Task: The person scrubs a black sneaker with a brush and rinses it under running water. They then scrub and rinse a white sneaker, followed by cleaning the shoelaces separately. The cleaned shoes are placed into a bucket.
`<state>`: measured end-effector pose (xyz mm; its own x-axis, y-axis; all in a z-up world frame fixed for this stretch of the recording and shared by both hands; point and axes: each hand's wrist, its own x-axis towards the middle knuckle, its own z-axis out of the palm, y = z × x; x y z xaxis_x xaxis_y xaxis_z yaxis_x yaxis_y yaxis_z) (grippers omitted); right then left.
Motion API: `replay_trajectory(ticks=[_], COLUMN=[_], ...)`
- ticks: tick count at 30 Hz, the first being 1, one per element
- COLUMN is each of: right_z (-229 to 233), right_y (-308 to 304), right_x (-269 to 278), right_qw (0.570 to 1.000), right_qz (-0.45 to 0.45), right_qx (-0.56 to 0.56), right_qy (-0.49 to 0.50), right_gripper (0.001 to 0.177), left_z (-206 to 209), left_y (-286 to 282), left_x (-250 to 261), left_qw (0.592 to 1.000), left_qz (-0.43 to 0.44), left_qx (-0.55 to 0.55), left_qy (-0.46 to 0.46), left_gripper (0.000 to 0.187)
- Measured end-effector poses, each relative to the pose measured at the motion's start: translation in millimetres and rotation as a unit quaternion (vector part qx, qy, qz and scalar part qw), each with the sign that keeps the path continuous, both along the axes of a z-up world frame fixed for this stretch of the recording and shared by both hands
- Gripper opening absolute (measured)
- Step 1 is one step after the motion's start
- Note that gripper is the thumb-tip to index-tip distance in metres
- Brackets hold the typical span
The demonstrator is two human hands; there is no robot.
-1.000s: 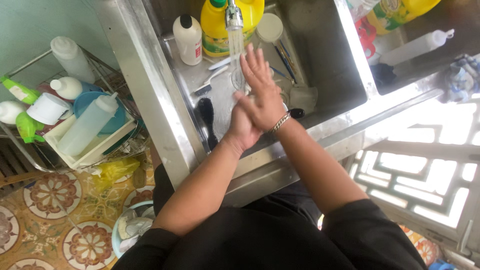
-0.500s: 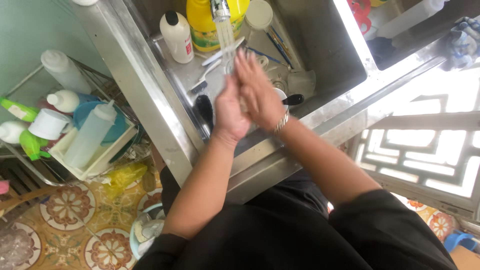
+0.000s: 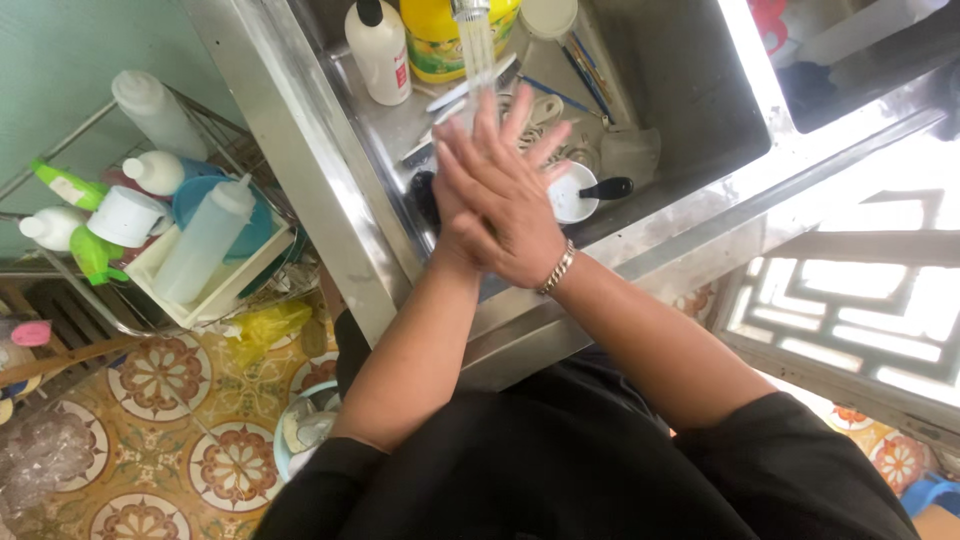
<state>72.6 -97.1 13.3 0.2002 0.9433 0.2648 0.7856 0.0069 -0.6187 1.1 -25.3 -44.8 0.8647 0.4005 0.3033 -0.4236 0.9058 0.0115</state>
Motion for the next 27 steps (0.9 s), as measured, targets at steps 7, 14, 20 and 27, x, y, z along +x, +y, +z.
replay_trajectory(ticks=[7,14,20,27], right_z=[-1,-9,-5,-6], right_y=[0,-3,-1,5], right_x=[18,21,20,21], right_qw=[0.997,0.998,0.998,1.0], right_qz=[-0.063,0.009,-0.062,-0.02], right_qx=[-0.005,-0.048,-0.017,-0.005], right_qy=[0.048,-0.051,0.007,0.016], right_gripper=[0.064,0.065,0.062,0.071], left_z=[3,13,10,-8], left_y=[-12,-23,1,-23], left_x=[2,13,5,5], left_qw=[0.974,0.97,0.987,0.963], left_qz=[-0.029,-0.005,-0.006,-0.138], left_qx=[0.054,0.136,0.055,-0.229], left_qy=[0.216,0.2,0.148,-0.032], left_gripper=[0.079,0.072,0.074,0.07])
